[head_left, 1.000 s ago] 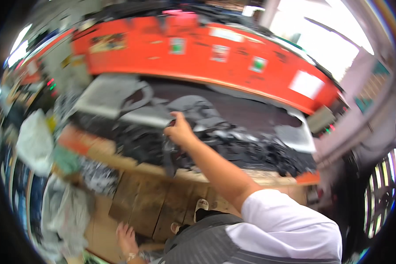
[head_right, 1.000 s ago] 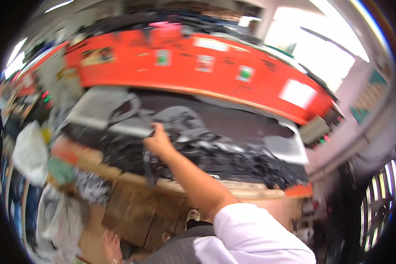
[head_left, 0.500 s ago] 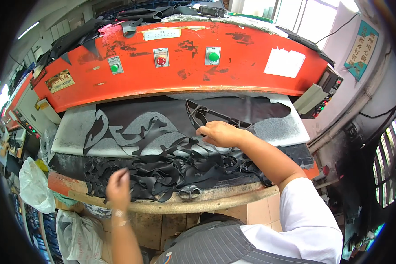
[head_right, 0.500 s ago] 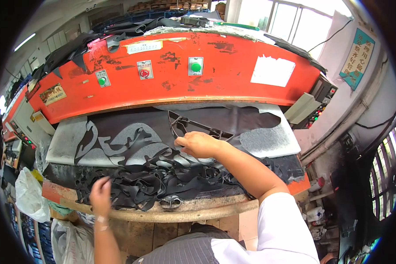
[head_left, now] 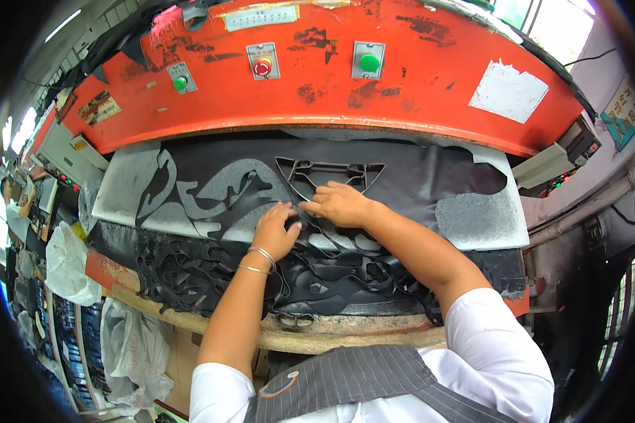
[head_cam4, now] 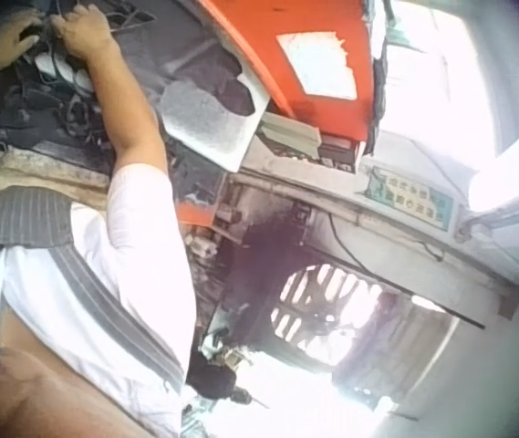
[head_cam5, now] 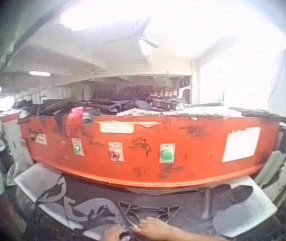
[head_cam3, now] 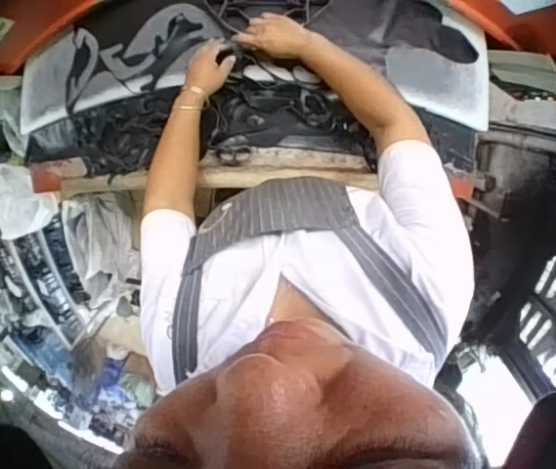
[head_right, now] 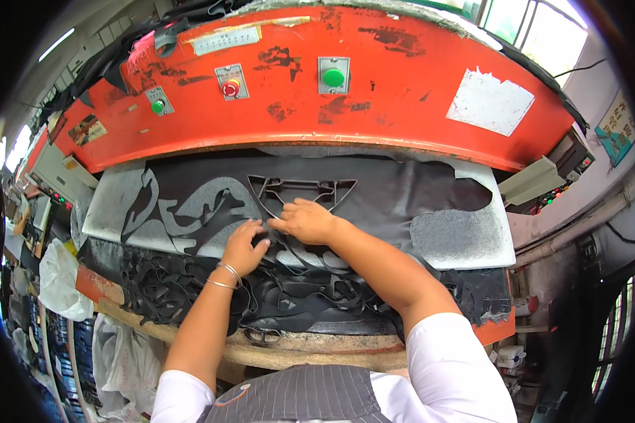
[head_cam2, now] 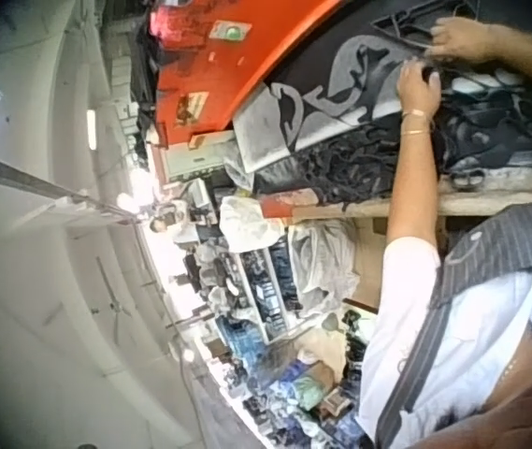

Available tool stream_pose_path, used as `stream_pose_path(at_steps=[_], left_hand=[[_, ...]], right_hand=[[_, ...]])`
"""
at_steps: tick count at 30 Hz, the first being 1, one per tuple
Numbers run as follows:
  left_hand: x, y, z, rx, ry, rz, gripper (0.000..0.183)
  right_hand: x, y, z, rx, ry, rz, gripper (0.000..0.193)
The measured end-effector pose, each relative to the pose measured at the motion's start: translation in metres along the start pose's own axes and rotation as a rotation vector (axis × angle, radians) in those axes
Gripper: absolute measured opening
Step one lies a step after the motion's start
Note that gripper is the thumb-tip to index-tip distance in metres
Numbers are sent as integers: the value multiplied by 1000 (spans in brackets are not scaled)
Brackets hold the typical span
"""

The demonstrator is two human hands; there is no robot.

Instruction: Using an industrial clicker press to cut pattern pieces from a sheet of leather for shoe manufacturing.

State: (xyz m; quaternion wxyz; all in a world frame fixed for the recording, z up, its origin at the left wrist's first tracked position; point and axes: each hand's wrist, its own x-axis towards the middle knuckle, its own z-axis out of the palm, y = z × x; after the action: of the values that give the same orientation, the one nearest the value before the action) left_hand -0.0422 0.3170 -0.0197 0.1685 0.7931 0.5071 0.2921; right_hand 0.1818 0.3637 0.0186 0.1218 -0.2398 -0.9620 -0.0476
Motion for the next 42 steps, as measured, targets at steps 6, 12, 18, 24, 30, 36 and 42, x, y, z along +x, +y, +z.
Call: stream_pose_path(at_steps=[6, 12, 18, 24, 30, 36, 42], left_hand=[[24, -14, -8, -3, 53, -94, 23], [27, -16, 3, -39, -16, -90, 24], [25, -26, 1, -108, -47, -75, 26], [31, -32, -5, -135, -46, -65, 25], [32, -40, -11, -128, -83, -56, 30], [36, -95, -95, -800, 226, -164, 30], [36, -97, -227, -157, 1095, 173, 25]], right_hand=[[-24, -40, 1, 66, 371, 741, 83], [-17, -56, 23, 159, 349, 1095, 56], [-13, -63, 32, 166, 406, 1119, 44], [-5, -60, 39, 108, 370, 1128, 44], [1, -62, 36, 18, 337, 1104, 49], [-7, -61, -8, 66, 586, 1028, 82], [40, -53, -100, 293, 1322, 877, 34]])
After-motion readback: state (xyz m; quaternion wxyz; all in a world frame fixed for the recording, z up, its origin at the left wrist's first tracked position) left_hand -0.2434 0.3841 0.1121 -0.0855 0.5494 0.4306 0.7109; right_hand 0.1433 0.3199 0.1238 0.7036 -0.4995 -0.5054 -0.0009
